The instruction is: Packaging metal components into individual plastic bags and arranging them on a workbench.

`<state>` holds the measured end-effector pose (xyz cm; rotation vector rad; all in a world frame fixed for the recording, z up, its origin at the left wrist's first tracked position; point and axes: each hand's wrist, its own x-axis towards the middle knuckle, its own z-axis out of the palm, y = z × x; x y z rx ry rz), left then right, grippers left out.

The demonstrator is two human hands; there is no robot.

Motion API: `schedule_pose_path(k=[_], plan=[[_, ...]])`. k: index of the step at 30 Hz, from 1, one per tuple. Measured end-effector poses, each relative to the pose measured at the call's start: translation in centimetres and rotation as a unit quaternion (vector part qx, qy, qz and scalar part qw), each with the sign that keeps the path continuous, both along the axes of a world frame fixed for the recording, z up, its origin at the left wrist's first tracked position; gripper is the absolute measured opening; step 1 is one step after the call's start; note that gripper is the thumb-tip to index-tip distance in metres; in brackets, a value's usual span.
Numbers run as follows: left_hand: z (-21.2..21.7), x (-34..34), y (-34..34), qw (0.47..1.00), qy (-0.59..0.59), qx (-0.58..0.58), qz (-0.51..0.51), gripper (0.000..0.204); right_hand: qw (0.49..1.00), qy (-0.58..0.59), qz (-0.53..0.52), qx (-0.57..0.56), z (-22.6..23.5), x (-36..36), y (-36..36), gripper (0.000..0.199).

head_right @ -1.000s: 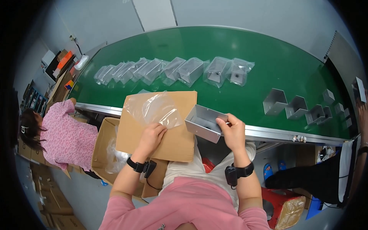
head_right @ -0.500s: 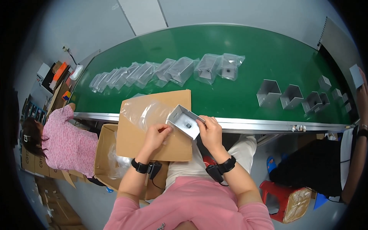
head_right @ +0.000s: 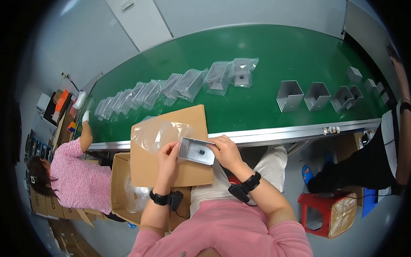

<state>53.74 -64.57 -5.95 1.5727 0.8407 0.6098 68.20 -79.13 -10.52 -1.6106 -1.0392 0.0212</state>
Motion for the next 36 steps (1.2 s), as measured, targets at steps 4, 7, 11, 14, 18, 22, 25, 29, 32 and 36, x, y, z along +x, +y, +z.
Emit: schedule_pose_path(k=[4,7,11,14,18,22,25,29,32,36], plan=[[0.3,-0.4,-0.1,0.990,0.002,0.138,0.026,0.014,0.999,-0.047,-0.011,0.005,-0.1,0.1,0.1,0.014],[1.8,-0.2,-1.6,0.948,0.020,0.319,0.005,0.011,0.998,-0.059,-0.022,-0.006,0.2,0.0,-0.1,0.016],[2.2,0.6,-3.2,0.916,0.026,0.399,-0.030,0.009,0.998,-0.067,-0.007,0.013,0.0,-0.5,0.0,0.021],[2.3,1.0,-3.6,0.906,0.037,0.420,-0.042,0.009,0.998,-0.035,0.045,0.011,0.1,0.0,0.0,0.032],[1.7,1.1,-3.4,0.894,0.025,0.445,-0.054,0.010,0.986,0.002,0.153,-0.060,0.9,0.7,0.1,0.051],[1.7,0.9,-3.6,0.891,0.032,0.447,-0.074,0.010,0.987,-0.120,0.106,0.016,0.4,0.8,1.3,0.050],[1.5,0.3,-3.7,0.905,0.039,0.421,-0.043,0.016,0.979,0.012,0.202,0.004,0.3,0.6,1.6,0.043],[0.0,0.1,-4.5,0.945,-0.004,0.328,0.017,0.056,0.994,0.077,0.076,0.022,1.2,-0.3,0.9,0.036],[-3.4,-0.3,-5.6,0.981,-0.024,0.187,-0.055,0.084,0.996,0.069,-0.014,0.050,1.9,-0.8,0.7,0.034],[-4.2,1.0,-6.2,0.977,-0.037,0.197,-0.066,0.076,0.997,0.040,-0.047,0.045,2.7,-2.1,0.2,0.036]])
